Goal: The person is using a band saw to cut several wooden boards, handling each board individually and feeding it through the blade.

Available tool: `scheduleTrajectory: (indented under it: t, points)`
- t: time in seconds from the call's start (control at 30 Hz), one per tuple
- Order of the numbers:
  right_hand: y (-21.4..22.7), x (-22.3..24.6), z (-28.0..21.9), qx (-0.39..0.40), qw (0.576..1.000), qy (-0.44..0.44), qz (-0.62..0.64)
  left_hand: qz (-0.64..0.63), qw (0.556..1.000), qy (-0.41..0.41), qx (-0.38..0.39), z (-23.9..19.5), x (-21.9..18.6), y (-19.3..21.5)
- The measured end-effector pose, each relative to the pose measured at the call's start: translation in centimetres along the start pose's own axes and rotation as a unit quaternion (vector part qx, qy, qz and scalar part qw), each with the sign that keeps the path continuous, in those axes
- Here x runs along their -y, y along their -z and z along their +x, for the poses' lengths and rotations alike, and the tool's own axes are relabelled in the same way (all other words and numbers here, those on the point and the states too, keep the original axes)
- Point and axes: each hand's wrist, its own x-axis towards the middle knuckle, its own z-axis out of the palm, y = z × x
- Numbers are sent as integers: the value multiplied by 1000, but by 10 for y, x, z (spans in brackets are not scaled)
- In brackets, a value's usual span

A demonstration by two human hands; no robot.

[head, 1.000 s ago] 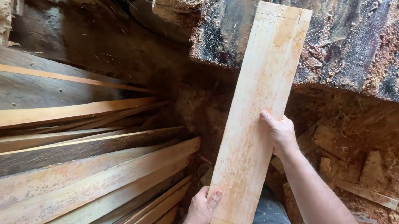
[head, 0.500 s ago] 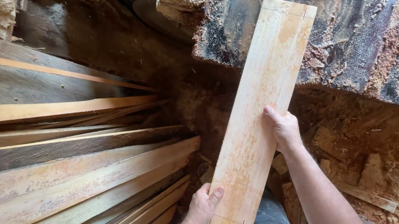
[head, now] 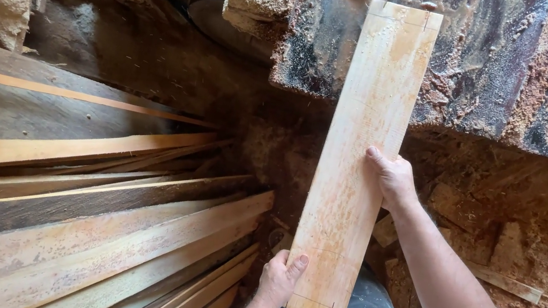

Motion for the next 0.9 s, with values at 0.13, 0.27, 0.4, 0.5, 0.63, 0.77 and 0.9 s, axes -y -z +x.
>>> scheduleTrajectory:
  t: [0.13,0.27,0.4,0.5,0.63,0.77,0.9]
  points:
    - [-2,4,4,3,1000,11,-5,7,999,-34,-21,11,5,-4]
    - [-4,10,7,6,1000,17,-6,8,999,-35,-14,11,-7,1]
    - [-3,10,10,11,1000,14,4,6,999,-34,-17,12,-8,1]
    - [-2,11,12,12,1000,18,5,-3,999,-32,-14,10,-14,3]
    - [-6,11,2,7,1000,3,-10,-6,999,-36,-21,4,-7,2]
    - [-8,-6,-24,-13,1000,0,-13,-3,1000,-19,-2,-17,4,13]
    - [-7,-54,-35,-52,996,30,67,64,996,-62,-18,5,66,28]
